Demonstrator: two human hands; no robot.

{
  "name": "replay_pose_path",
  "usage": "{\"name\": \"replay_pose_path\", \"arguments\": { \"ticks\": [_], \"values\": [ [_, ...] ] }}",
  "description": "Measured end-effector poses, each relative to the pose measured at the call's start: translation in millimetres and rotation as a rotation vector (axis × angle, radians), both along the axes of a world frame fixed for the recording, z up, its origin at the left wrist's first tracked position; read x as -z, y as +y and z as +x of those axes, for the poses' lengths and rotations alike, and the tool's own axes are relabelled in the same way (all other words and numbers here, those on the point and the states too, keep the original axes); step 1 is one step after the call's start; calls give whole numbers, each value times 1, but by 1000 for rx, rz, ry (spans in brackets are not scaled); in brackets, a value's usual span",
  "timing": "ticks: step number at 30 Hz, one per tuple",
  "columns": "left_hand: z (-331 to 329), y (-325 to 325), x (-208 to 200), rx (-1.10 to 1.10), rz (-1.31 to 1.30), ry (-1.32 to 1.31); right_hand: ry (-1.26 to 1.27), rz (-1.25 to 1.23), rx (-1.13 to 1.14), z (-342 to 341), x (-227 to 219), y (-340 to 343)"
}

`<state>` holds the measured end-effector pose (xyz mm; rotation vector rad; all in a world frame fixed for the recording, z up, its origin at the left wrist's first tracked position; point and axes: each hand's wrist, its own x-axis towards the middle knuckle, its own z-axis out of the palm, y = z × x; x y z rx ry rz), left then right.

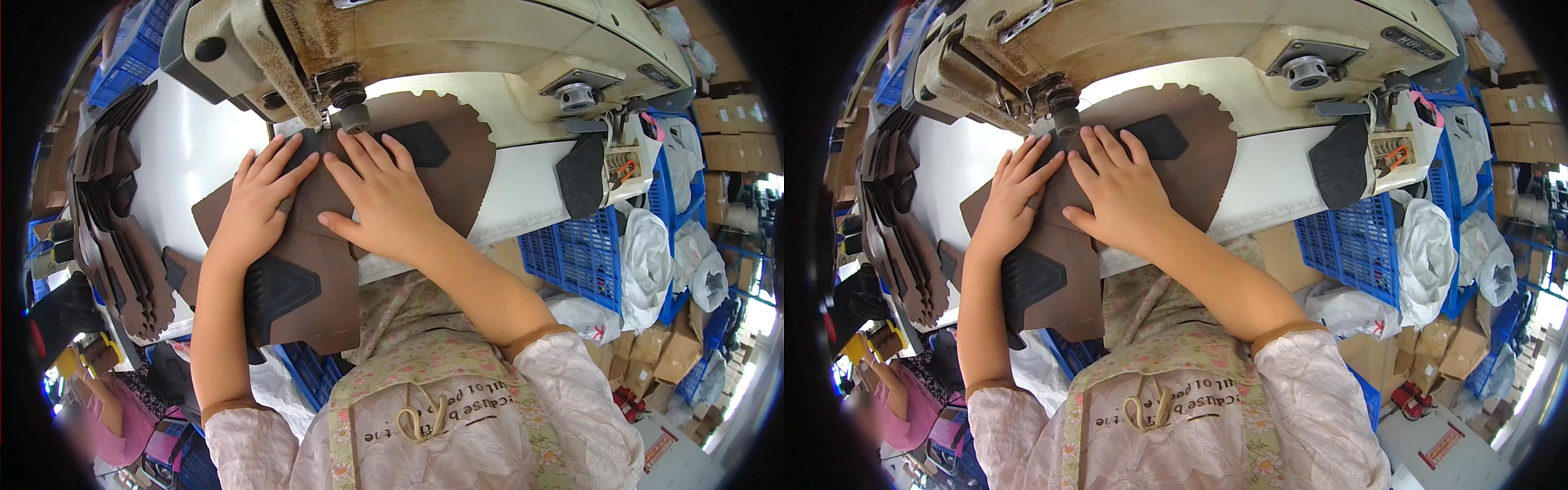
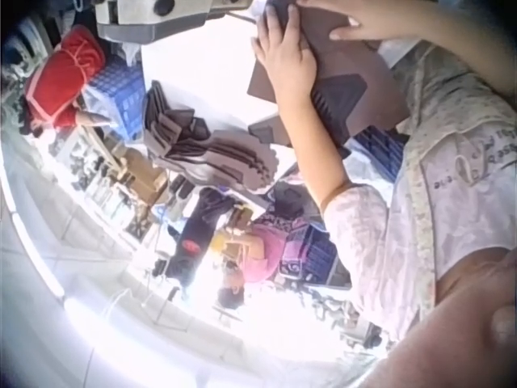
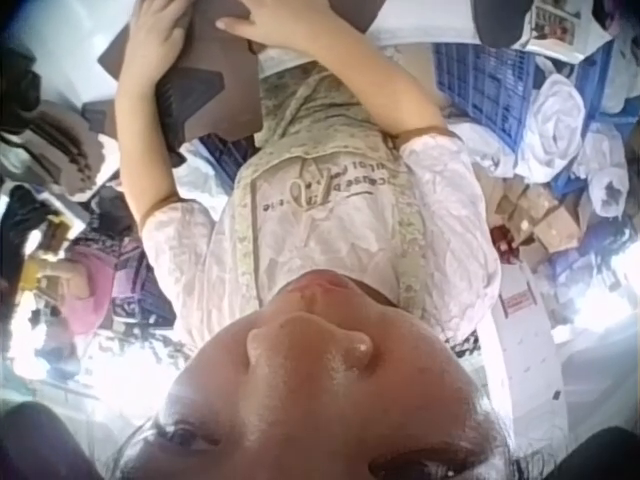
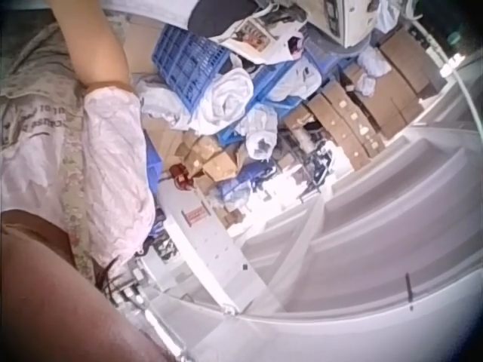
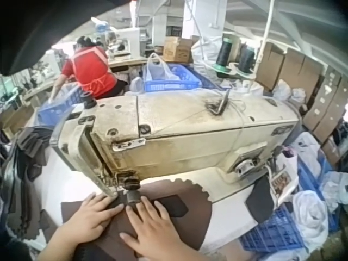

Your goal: The recorder uses a heavy-duty sewing machine to stitch together components of a leather or synthetic shoe upper, then uses a small nipper tool to adjust thread tension on the machine pulley before resuming.

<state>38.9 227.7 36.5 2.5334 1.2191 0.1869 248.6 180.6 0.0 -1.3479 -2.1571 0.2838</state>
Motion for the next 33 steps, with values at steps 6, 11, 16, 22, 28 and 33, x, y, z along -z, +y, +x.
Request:
{"name": "replay_pose_path", "arguments": {
  "ticks": [6, 11, 16, 22, 28, 33],
  "values": [
    [-2, 0, 2, 6, 24, -4, -6, 19, -1, -1, -1, 0],
    [-3, 0, 6, -11, 28, -42, 92, -12, 11, 2, -1, 1],
    [-4, -2, 4, 19, 84, 22, 99, 21, 13, 1, -2, 1],
    [4, -4, -1, 6, 120, 52, 64, 17, 10, 4, -3, 5],
    [9, -8, -13, -42, 38, 42, -25, 12, 15, 10, -8, 7],
    [3, -13, -13, 14, 39, 5, -55, -14, 3, 15, -14, 7]
  ]
}}
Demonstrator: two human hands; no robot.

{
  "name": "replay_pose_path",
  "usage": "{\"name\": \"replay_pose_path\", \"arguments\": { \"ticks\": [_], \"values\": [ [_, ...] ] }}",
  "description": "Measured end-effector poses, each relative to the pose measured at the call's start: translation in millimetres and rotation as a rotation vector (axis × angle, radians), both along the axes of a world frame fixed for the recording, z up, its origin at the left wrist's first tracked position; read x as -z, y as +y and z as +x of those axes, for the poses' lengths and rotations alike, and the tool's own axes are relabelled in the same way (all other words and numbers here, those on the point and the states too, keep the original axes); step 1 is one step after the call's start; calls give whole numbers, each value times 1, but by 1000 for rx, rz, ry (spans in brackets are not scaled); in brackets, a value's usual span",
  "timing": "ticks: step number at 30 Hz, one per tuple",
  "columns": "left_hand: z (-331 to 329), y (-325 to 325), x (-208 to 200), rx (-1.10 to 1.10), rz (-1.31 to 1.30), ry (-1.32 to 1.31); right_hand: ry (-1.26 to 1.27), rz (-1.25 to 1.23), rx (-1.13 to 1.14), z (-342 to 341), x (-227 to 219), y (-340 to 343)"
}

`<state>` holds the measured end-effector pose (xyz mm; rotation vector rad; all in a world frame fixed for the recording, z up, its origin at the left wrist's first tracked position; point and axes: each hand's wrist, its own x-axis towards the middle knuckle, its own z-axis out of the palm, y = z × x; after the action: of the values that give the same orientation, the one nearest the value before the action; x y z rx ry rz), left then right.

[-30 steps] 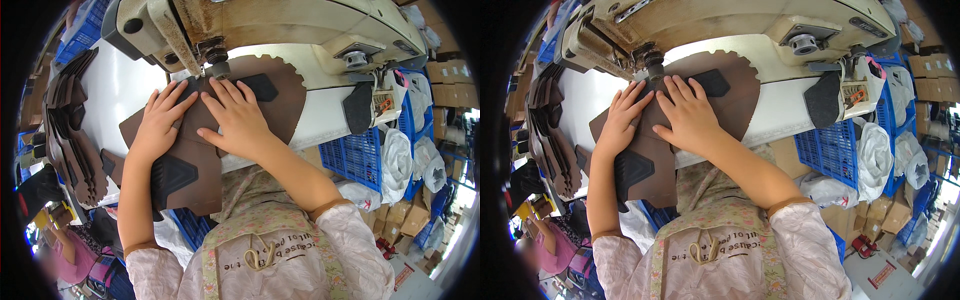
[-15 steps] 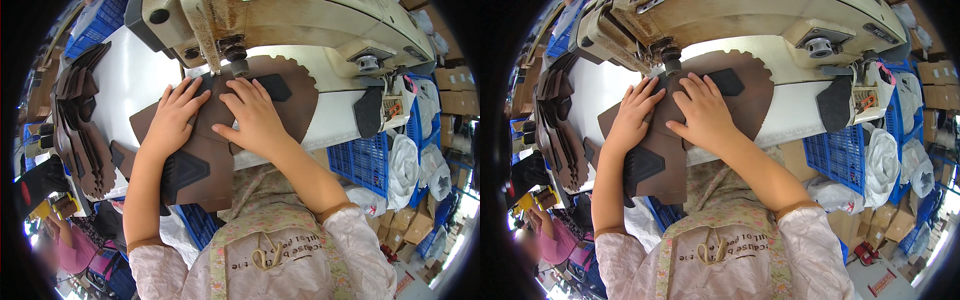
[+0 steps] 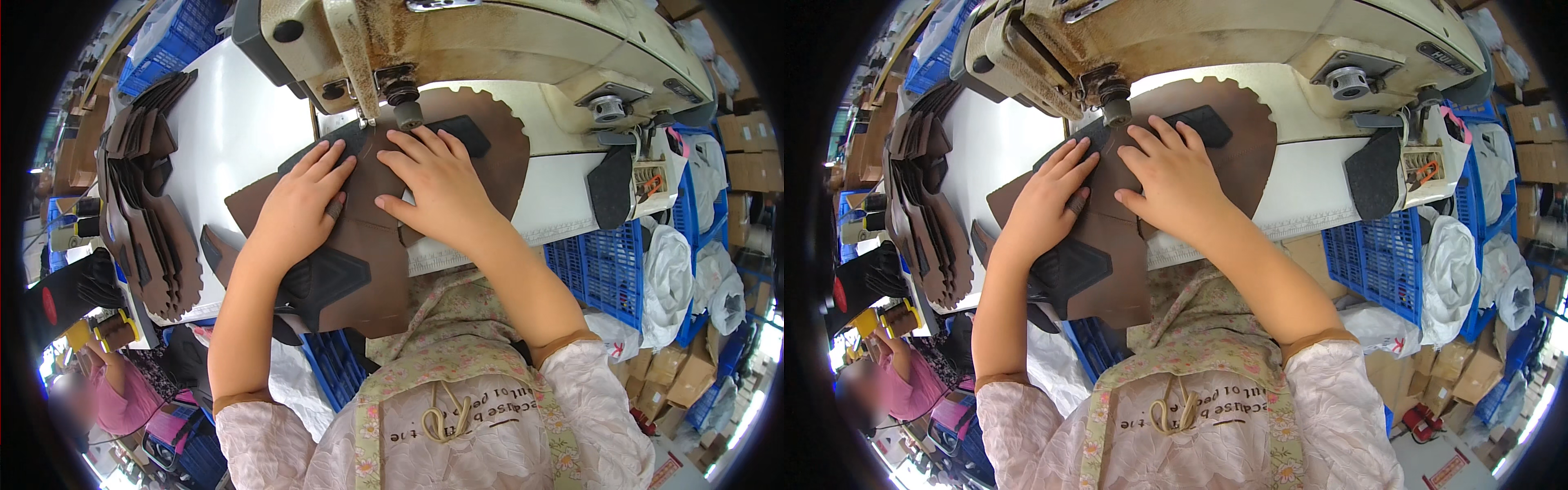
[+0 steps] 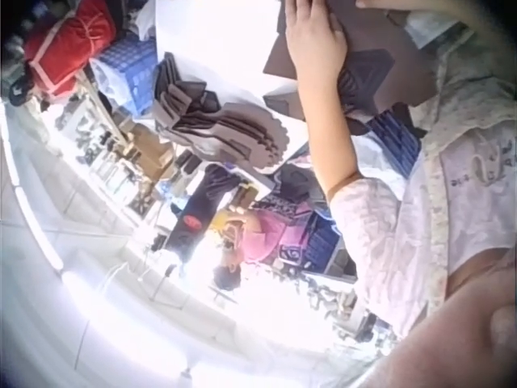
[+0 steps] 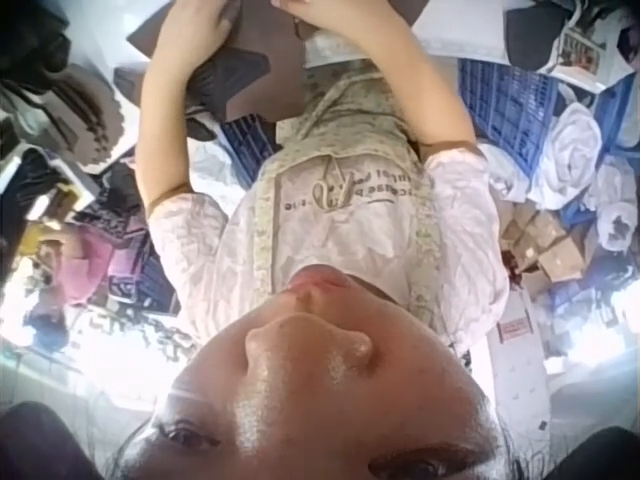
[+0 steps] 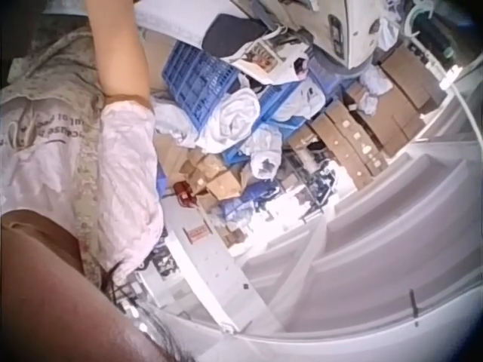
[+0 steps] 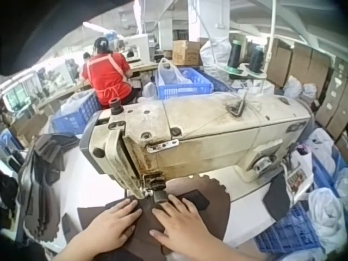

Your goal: The recorder uses a heavy-duty sewing machine to stitch together components of a leather or synthetic shoe upper, then uses a small nipper tool to adjust thread tension on the machine pulley before resuming.

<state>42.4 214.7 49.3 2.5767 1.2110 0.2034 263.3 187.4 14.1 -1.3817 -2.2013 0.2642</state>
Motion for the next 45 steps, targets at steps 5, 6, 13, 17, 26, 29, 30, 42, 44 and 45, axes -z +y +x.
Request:
{"name": "replay_pose_path", "arguments": {
  "ticks": [5, 6, 13, 17, 26, 29, 30, 42, 44, 45],
  "values": [
    [6, -5, 4, -20, 46, 28, -16, 17, -6, 1, 2, 5],
    [8, -5, 5, -33, 66, 17, -14, 17, -7, 2, 2, 6],
    [18, -9, -5, -103, 53, 76, -64, 34, 8, 7, 3, 14],
    [7, 3, -18, 4, -36, 79, -128, 26, 22, 6, 0, 11],
    [13, -12, 2, 73, 155, 272, -137, 42, 45, 6, 3, 10],
    [14, -16, 13, 13, 185, 223, -122, 61, 41, 6, 4, 12],
    [15, -16, 13, -1, 226, 198, -121, 61, 40, 7, 4, 13],
    [45, -17, 11, -197, 164, 209, -166, 36, 53, 17, 4, 29],
    [45, -17, 11, -195, 156, 182, -169, 42, 44, 19, 4, 31],
    [46, -16, 10, -195, 148, 155, -168, 43, 43, 19, 4, 31]
  ]
}}
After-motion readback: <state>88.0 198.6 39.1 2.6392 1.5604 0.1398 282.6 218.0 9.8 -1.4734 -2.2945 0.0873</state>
